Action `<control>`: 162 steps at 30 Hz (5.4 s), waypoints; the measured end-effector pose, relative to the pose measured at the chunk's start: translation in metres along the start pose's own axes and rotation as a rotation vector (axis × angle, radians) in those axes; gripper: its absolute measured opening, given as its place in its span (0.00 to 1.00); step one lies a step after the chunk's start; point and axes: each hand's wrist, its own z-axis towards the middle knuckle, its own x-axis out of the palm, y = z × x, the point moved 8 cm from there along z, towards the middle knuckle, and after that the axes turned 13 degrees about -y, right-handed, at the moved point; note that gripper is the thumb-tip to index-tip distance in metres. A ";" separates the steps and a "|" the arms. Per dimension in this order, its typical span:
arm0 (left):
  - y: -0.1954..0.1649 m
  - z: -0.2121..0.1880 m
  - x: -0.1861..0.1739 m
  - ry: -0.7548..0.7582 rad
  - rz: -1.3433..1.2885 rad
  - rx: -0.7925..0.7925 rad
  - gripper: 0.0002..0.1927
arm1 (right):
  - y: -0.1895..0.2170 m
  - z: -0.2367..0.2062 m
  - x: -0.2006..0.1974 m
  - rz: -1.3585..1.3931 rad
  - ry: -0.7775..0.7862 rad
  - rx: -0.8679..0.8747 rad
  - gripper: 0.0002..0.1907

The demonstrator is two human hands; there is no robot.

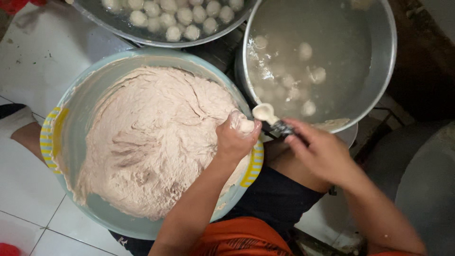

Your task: The person sits on the floor and repeatedly scoops portions of paste from a large basin using a hand scoop, shapes each portion into a ball between the scoop and their hand, and drops the ball into a water-filled basin. Finished balls accumulate in a nearby tray of water.

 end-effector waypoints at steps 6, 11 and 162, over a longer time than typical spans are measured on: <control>0.000 0.000 -0.001 0.126 -0.059 -0.096 0.11 | 0.035 -0.017 0.016 0.222 -0.021 -0.287 0.23; 0.024 -0.005 -0.003 0.381 0.419 -0.383 0.29 | 0.009 -0.008 0.047 0.517 0.285 0.065 0.23; -0.020 0.014 -0.017 0.091 -0.090 0.105 0.15 | 0.019 -0.010 -0.001 -0.007 -0.031 -0.022 0.21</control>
